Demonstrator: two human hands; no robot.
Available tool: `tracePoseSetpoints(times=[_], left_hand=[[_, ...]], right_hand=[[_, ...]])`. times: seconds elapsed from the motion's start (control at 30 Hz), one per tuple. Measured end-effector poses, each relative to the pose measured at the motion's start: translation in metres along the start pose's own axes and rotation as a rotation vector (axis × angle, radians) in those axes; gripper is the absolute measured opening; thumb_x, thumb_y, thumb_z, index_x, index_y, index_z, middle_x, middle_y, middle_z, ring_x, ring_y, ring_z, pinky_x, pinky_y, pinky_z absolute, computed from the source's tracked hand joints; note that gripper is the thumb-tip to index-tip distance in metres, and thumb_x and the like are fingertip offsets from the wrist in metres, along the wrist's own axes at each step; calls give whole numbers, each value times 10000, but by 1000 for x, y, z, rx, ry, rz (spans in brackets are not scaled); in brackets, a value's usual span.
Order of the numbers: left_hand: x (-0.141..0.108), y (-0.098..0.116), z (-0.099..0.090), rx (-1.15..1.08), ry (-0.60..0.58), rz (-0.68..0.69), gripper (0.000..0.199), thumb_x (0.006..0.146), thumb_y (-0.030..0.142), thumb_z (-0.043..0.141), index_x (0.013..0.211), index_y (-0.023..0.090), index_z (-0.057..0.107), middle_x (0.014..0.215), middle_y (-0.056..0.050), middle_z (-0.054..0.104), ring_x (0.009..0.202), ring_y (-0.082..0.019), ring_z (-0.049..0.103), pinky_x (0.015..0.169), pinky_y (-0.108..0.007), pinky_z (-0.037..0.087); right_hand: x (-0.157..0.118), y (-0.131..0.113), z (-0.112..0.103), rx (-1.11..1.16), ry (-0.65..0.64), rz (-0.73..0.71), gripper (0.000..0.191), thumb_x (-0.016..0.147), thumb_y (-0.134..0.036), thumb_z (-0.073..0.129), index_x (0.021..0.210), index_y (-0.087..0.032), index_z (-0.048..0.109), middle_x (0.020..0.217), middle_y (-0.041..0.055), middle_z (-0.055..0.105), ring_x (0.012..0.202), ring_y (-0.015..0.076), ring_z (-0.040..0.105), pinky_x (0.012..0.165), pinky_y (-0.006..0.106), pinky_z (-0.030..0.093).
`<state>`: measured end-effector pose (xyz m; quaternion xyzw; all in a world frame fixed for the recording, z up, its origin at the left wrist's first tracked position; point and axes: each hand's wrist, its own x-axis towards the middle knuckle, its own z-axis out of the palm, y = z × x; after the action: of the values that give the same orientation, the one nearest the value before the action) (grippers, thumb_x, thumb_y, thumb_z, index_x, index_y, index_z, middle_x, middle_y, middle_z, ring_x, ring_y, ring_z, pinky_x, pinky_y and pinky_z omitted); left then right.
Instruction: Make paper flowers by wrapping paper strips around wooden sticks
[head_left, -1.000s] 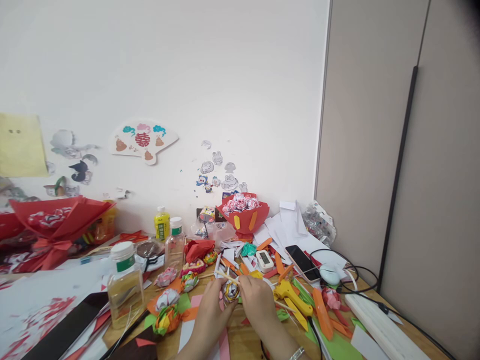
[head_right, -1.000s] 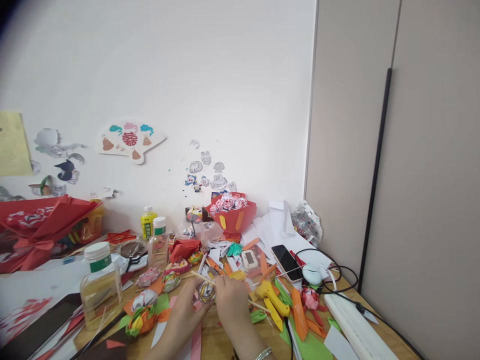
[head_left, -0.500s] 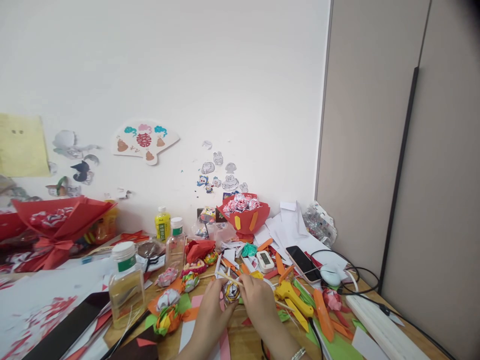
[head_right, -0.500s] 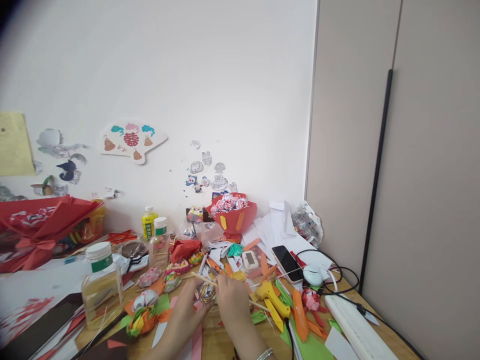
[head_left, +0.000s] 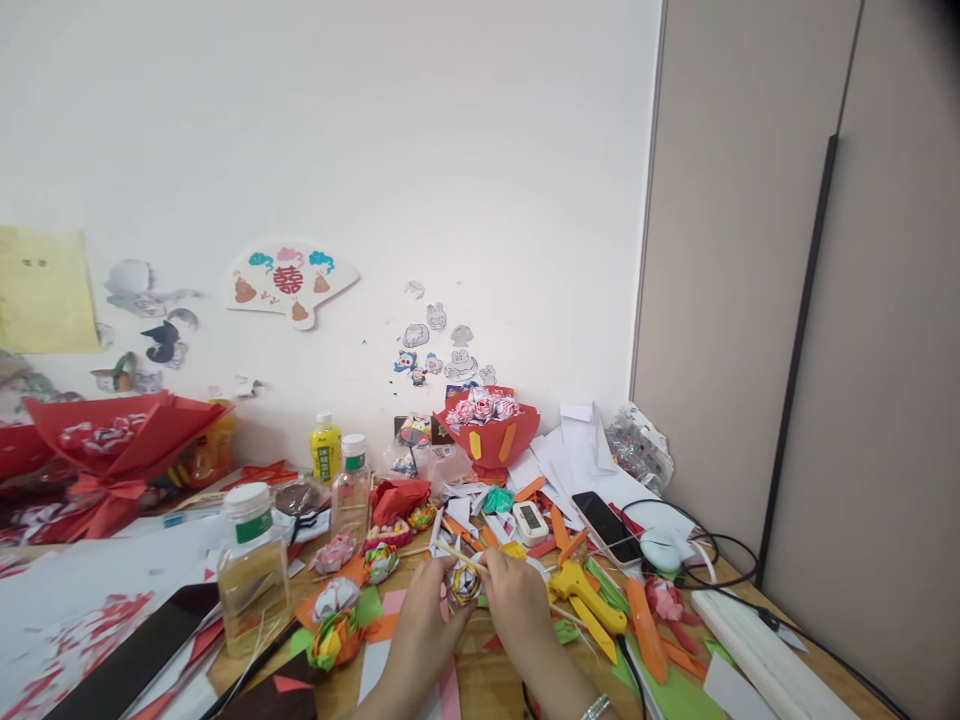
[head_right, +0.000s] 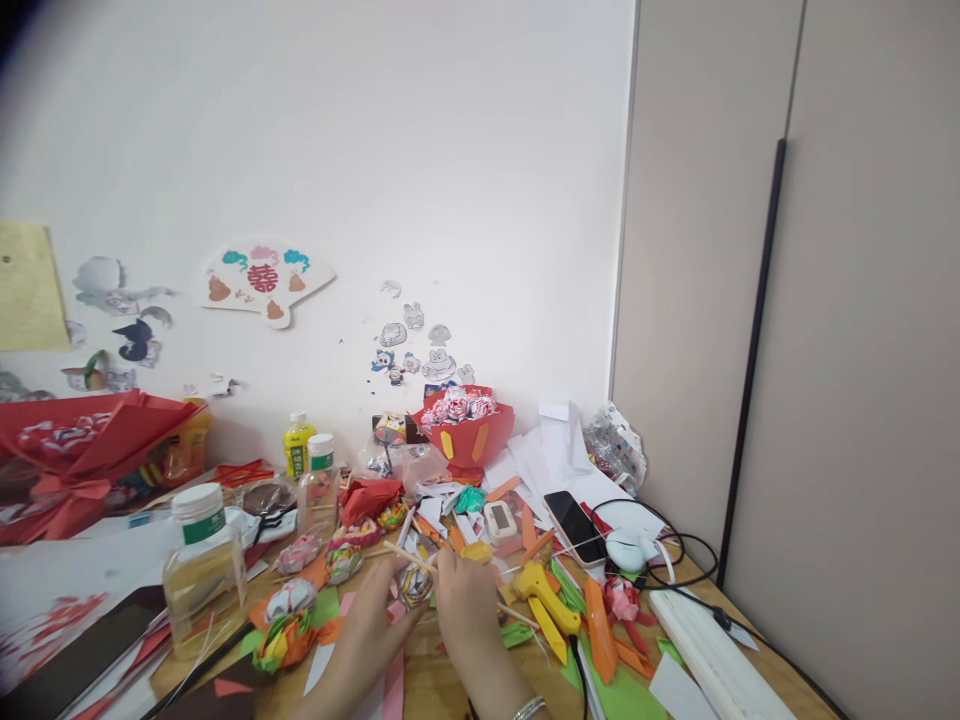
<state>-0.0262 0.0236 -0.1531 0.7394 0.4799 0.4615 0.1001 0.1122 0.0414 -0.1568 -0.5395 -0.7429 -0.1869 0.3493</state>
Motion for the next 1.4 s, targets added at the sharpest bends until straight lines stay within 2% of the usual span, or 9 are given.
tracePoseSetpoints(times=[0.17,0.4,0.6,0.87,1.0,1.23,1.4], left_hand=[[0,1,0,7,0,-15,214,684,174,543,895,201,532,855,-46,587,810,-217,542,701,-324,443],[0,0,1,-1,52,1,302,673,180,563,973,197,533,901,-54,597,837,-224,553,727,-349,452],[1,6,-2,23,34,-1,226,669,163,555,892,198,548,833,-41,598,771,-206,549,665,-305,446],[1,8,-3,45,38,18,163,688,178,550,849,206,555,795,-24,596,741,-196,551,643,-284,433],[1,6,-2,37,22,15,191,693,185,550,883,205,552,809,-30,600,749,-201,556,656,-300,445],[0,0,0,8,64,7,334,665,198,584,995,196,535,912,-62,620,820,-228,573,701,-344,466],[1,0,1,33,25,14,257,694,201,560,949,200,531,887,-59,608,820,-227,560,692,-335,453]], right_hand=[[-1,1,0,37,32,-23,71,832,-179,536,764,-188,554,588,-15,610,537,148,594,462,239,294],[-1,0,-5,96,86,-11,89,856,-190,479,808,-196,554,596,-17,605,546,144,591,479,229,311],[-2,2,-1,84,108,-49,142,878,-190,442,798,-190,559,585,-13,593,542,138,584,482,224,323],[-2,1,2,8,102,-70,141,858,-153,476,747,-185,556,554,-14,577,513,145,571,459,234,301],[-2,1,0,1,97,-61,123,845,-146,496,743,-186,552,561,-13,586,515,149,577,462,235,302],[-2,-2,-5,70,94,15,62,832,-165,512,799,-197,554,602,-21,618,533,147,597,471,233,309],[-3,0,-2,50,91,-17,106,858,-171,480,791,-191,561,579,-13,600,543,145,594,478,226,318]])
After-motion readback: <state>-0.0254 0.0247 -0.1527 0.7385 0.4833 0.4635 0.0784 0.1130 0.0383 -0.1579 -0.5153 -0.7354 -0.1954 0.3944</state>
